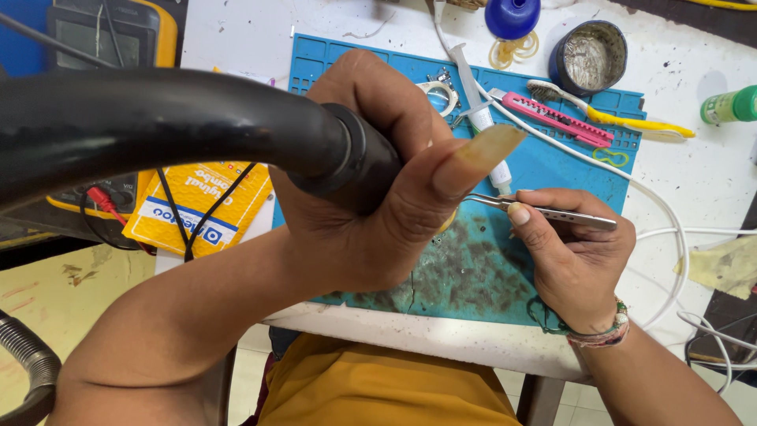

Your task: The person uses a hot air tool and tweezers to manipulate components on a circuit board, then picks up and handles a magnifying lens and small phone parts.

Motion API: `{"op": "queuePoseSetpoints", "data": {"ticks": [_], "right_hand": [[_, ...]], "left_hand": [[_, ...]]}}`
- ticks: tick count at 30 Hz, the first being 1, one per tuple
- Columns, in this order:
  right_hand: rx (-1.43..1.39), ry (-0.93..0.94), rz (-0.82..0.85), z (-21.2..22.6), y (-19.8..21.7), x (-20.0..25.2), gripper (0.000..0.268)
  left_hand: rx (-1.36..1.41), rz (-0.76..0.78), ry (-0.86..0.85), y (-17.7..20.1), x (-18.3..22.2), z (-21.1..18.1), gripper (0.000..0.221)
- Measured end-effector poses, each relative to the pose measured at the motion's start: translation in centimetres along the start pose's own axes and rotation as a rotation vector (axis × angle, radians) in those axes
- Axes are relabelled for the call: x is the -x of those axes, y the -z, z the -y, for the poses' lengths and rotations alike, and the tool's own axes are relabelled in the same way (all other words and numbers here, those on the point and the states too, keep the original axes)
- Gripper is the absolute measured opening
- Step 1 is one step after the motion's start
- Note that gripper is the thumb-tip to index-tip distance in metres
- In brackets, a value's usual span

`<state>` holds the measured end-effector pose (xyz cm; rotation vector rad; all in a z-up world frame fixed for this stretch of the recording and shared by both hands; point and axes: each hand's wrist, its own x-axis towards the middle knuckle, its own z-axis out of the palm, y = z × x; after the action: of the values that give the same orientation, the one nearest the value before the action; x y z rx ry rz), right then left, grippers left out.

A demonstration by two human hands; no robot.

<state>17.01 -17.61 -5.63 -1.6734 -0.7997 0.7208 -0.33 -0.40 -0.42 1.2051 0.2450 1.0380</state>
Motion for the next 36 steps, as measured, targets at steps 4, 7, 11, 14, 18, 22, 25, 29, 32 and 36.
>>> {"op": "queuePoseSetpoints", "data": {"ticks": [4,7,11,14,18,22,25,29,32,36], "right_hand": [[-0.003,-0.002,0.0,0.0,0.0,0.0,0.017],[0.019,-0.006,-0.005,0.0,0.0,0.0,0.017],[0.011,-0.001,-0.001,0.1,0.0,0.1,0.016],[0.004,0.005,0.001,0.1,-0.1,-0.1,0.016],[0.008,0.012,0.004,0.2,-0.1,0.0,0.016],[-0.011,0.021,0.002,-0.1,0.0,0.0,0.016],[-0.039,0.024,0.0,-0.2,-0.1,0.0,0.017],[-0.078,0.039,0.007,-0.3,-0.1,-0.1,0.018],[-0.102,0.046,0.009,-0.4,0.0,0.0,0.019],[-0.104,0.04,0.02,-0.5,0.0,0.0,0.019]], "left_hand": [[0.008,-0.032,0.013,-0.2,-0.1,-0.2,0.024],[-0.03,-0.032,-0.003,0.0,-0.3,-0.3,0.023],[0.006,-0.01,0.001,0.2,-0.5,-0.3,0.022],[0.036,0.005,-0.005,0.1,-0.4,-0.1,0.022],[0.038,0.044,-0.023,0.2,0.1,0.1,0.024],[-0.055,0.005,-0.02,0.0,0.0,0.1,0.021],[-0.068,-0.032,-0.003,-0.1,0.2,-1.0,0.019],[-0.067,-0.14,-0.053,2.1,0.9,-3.1,0.017],[-0.077,-0.292,-0.12,5.7,1.9,-4.6,0.019],[-0.08,-0.552,-0.233,12.1,3.9,-6.7,0.025]]}}
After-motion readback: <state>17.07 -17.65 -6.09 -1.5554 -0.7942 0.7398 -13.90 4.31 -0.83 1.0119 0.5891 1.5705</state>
